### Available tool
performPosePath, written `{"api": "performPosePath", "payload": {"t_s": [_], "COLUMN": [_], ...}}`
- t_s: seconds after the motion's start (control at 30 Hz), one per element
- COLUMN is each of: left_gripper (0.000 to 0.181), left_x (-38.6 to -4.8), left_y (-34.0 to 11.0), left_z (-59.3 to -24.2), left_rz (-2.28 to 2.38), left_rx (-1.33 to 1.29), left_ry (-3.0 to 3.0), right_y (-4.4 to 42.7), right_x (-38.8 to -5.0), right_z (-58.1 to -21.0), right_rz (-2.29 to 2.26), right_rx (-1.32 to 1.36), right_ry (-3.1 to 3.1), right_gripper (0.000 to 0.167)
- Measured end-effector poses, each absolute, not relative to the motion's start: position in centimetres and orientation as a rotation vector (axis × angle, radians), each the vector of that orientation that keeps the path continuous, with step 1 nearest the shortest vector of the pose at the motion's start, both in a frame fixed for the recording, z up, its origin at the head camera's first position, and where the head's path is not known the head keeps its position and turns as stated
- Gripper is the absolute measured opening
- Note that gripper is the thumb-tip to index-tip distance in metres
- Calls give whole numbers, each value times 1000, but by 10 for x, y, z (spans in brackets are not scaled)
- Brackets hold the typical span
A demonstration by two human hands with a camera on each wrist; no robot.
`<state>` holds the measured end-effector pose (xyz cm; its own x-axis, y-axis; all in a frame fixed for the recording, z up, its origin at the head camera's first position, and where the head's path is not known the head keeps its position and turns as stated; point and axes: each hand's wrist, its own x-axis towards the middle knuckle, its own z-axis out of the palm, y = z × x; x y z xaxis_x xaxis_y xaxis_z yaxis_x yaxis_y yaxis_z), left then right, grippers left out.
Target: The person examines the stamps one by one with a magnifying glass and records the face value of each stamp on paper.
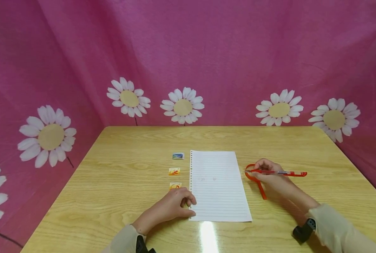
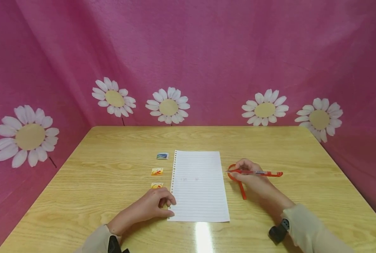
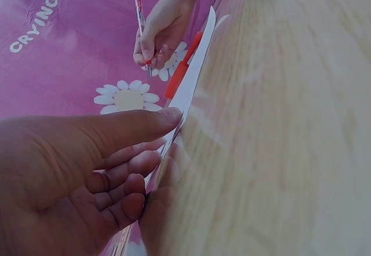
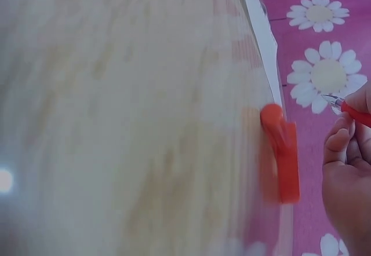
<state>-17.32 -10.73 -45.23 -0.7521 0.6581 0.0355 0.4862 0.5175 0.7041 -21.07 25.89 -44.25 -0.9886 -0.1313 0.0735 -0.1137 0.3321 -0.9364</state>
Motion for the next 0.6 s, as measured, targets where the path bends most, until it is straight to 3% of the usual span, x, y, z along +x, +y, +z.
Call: {"api": "performPosePath", "payload": {"t_s": [0.13, 0.47, 0.6], "left_gripper": [19, 19, 19], "left_x": [-174, -174, -173], "left_y": [-108, -108, -108], "left_z": [-453, -454, -453], "left_rz": [1065, 1070, 1077], "left_rx": [968, 968, 971], "left_ry": [2517, 2513, 2510], "right_y": [268, 284, 292], "right_x": [-209, -206, -207], "right_z": [-440, -444, -448], "right_rz": [-1749, -1796, -1905], "right_rx": [-219, -320, -479], "right_ry": [2582, 2642, 2588], "right_gripper": [23, 14, 13]}}
